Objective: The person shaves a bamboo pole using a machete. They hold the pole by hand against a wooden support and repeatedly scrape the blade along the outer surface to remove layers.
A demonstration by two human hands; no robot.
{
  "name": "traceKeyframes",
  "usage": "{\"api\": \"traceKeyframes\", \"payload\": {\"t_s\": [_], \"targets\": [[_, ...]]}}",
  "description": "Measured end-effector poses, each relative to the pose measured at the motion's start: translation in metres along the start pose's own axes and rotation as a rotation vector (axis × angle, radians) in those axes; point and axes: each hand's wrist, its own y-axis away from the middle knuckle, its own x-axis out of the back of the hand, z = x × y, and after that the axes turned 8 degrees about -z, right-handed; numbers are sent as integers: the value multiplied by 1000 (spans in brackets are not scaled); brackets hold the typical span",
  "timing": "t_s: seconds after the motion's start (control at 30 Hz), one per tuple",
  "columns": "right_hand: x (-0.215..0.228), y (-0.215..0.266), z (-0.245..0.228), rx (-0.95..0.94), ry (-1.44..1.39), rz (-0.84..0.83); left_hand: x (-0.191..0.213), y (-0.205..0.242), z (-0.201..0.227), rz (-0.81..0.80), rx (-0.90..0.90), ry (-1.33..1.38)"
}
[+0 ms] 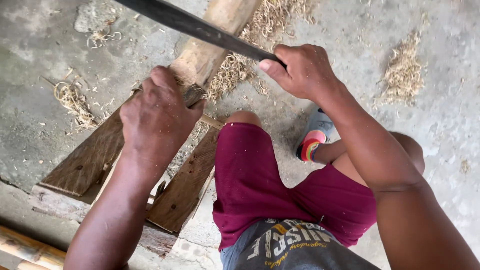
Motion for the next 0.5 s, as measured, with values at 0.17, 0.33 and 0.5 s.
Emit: {"api": "traceKeyframes", "payload": {"t_s": [0.17, 0.33, 0.5], "targets": [[-1, -7, 71, -256, -362, 148, -4, 5, 1, 83, -28, -61], [19, 14, 115, -477, -224, 239, 4, 2, 5, -116, 45, 12], [33, 11, 66, -198, -381, 227, 0, 2, 6, 107, 2, -4]]}}
